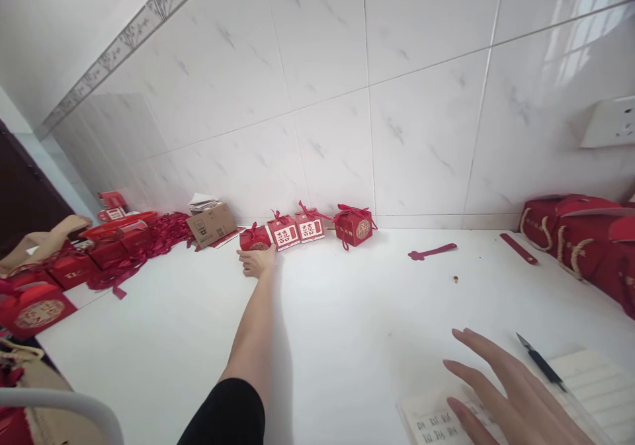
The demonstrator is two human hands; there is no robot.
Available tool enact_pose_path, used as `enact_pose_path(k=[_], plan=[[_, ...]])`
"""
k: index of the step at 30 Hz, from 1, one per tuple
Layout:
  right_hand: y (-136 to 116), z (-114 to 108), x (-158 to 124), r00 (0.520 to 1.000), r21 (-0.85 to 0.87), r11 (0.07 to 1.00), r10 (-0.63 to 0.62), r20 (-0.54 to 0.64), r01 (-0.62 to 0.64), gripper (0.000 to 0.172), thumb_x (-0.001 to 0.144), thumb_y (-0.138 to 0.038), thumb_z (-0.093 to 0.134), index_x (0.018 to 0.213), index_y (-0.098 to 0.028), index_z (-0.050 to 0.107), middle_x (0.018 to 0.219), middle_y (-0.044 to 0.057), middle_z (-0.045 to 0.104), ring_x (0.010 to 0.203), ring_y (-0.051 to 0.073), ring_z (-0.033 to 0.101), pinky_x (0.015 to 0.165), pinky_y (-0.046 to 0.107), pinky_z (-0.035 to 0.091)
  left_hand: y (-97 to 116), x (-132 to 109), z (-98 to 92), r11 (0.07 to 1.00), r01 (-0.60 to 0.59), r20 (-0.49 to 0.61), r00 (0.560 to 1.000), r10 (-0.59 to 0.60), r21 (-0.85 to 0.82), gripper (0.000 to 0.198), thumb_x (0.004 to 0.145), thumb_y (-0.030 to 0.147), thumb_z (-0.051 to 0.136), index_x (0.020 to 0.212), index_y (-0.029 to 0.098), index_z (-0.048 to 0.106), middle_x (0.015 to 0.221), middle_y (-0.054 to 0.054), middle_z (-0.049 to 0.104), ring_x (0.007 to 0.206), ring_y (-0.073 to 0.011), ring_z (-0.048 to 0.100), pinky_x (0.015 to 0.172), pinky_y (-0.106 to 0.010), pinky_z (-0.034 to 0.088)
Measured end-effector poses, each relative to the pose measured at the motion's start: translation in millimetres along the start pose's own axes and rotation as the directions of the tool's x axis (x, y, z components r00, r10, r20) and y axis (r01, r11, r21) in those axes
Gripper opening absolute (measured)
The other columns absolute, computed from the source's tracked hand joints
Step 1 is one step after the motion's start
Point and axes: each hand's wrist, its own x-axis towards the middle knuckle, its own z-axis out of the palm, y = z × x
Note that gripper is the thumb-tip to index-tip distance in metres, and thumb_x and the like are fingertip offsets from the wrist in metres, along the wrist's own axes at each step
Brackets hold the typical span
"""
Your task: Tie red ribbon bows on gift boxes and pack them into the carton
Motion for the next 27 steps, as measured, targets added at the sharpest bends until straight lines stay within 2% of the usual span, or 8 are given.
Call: enact_pose_path(k=[6,11,14,16,18,20,24,27], plan=[[-13,-13,16,1.000,0.055,0.998,0.018,0.017,-0.019,0.032,0.095,-0.034,0.033,0.095,-0.017,0.060,0.117,0.016,0.052,0.098,0.026,0.061,0.069,0.037,0.058,-13,-10,-25.4,0.989,0.023,0.065,0.998,-0.014,-0.144,0.091,0.064,0.042,0.071,0.129,0.009,0.015,0.129,-0.026,0.037,0.123,-0.0328,0.043,0.099,-0.043,0.041],[-14,-12,16,0.983,0.213,0.963,0.146,0.109,-0.166,0.026,0.095,-0.033,0.036,0.096,-0.018,0.058,0.118,0.014,0.050,0.102,0.025,0.057,0.077,0.040,0.056,-26,-39,-57.6,0.968,0.040,0.144,0.990,-0.004,-0.248,0.087,0.072,0.042,0.065,0.129,0.012,0.006,0.133,-0.027,0.030,0.128,-0.0354,0.034,0.100,-0.050,0.040],[-11,-13,17,0.945,0.322,0.893,0.261,0.198,-0.315,0.025,0.094,-0.034,0.036,0.096,-0.019,0.057,0.115,0.014,0.051,0.101,0.024,0.057,0.080,0.041,0.053,-27,-75,-74.2,0.940,-0.041,0.205,0.972,0.116,-0.337,0.084,0.076,0.036,0.062,0.130,0.014,0.002,0.136,-0.026,0.026,0.130,-0.0339,0.033,0.100,-0.048,0.040],[-8,-15,18,0.912,0.394,0.824,0.341,0.230,-0.407,0.027,0.094,-0.038,0.037,0.095,-0.020,0.056,0.111,0.013,0.053,0.102,0.024,0.056,0.086,0.045,0.049,-24,-107,-82.6,0.895,-0.145,0.268,0.923,0.276,-0.423,0.081,0.075,0.032,0.063,0.129,0.015,0.005,0.135,-0.022,0.031,0.126,-0.0283,0.039,0.099,-0.040,0.042],[-4,-17,21,0.870,0.482,0.725,0.431,0.239,-0.491,0.031,0.092,-0.044,0.038,0.097,-0.019,0.055,0.108,0.012,0.054,0.104,0.025,0.054,0.090,0.047,0.046,-18,-144,-88.5,0.822,-0.242,0.323,0.834,0.448,-0.515,0.081,0.071,0.030,0.068,0.127,0.017,0.012,0.131,-0.015,0.039,0.119,-0.0221,0.047,0.098,-0.032,0.043],[0,-19,24,0.803,0.587,0.575,0.540,0.251,-0.570,0.037,0.089,-0.051,0.040,0.104,-0.019,0.052,0.112,0.012,0.052,0.107,0.025,0.052,0.091,0.047,0.045,-10,-183,-92.5,0.706,-0.324,0.337,0.705,0.624,-0.629,0.082,0.064,0.026,0.072,0.125,0.017,0.018,0.127,-0.013,0.043,0.116,-0.0201,0.049,0.098,-0.029,0.042],[8,-25,28,0.662,0.817,0.193,0.697,0.276,-0.543,0.054,0.085,-0.061,0.039,0.123,-0.023,0.036,0.132,0.014,0.039,0.115,0.024,0.049,0.087,0.041,0.049,-2,-248,-99.2,0.392,-0.376,0.255,0.364,0.896,-0.840,0.085,0.059,0.026,0.071,0.125,0.016,0.019,0.126,-0.016,0.042,0.115,-0.0238,0.048,0.097,-0.034,0.042],[12,-27,29,0.655,0.876,0.079,0.697,0.292,-0.475,0.056,0.085,-0.064,0.035,0.125,-0.025,0.033,0.133,0.012,0.041,0.115,0.022,0.050,0.083,0.035,0.052,-6,-267,-102.6,0.293,-0.353,0.257,0.146,0.955,-0.888,0.096,0.057,0.026,0.071,0.133,0.018,0.013,0.132,-0.015,0.039,0.120,-0.0268,0.045,0.100,-0.038,0.039]])
